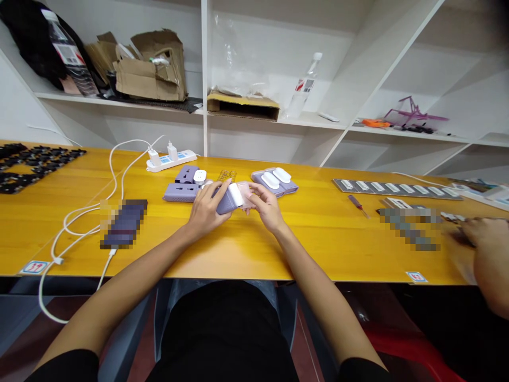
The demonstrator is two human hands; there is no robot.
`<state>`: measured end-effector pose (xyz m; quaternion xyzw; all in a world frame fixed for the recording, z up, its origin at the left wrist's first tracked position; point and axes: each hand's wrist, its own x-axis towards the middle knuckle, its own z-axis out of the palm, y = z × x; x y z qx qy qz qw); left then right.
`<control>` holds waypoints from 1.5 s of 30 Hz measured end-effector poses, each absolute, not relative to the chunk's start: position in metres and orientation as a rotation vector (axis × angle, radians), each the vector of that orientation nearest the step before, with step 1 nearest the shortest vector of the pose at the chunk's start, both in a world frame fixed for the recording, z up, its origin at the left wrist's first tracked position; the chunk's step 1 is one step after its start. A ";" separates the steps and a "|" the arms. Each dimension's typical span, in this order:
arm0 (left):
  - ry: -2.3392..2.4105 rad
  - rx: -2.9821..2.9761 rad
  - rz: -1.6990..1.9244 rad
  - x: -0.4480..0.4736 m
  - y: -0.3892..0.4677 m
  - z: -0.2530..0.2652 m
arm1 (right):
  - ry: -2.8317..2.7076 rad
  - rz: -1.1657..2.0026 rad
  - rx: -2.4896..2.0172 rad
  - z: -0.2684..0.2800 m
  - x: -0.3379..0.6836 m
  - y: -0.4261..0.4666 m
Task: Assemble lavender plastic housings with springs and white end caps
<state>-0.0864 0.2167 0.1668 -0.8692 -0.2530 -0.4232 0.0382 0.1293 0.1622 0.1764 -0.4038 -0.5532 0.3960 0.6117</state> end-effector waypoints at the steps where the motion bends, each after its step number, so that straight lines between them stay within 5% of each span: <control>1: -0.772 -2.660 -1.280 -0.086 0.217 0.167 | -1.285 0.897 -0.946 0.176 0.129 0.162; 45: -0.619 -2.540 -1.225 -0.087 0.215 0.166 | -1.434 0.608 -0.940 0.168 0.115 0.156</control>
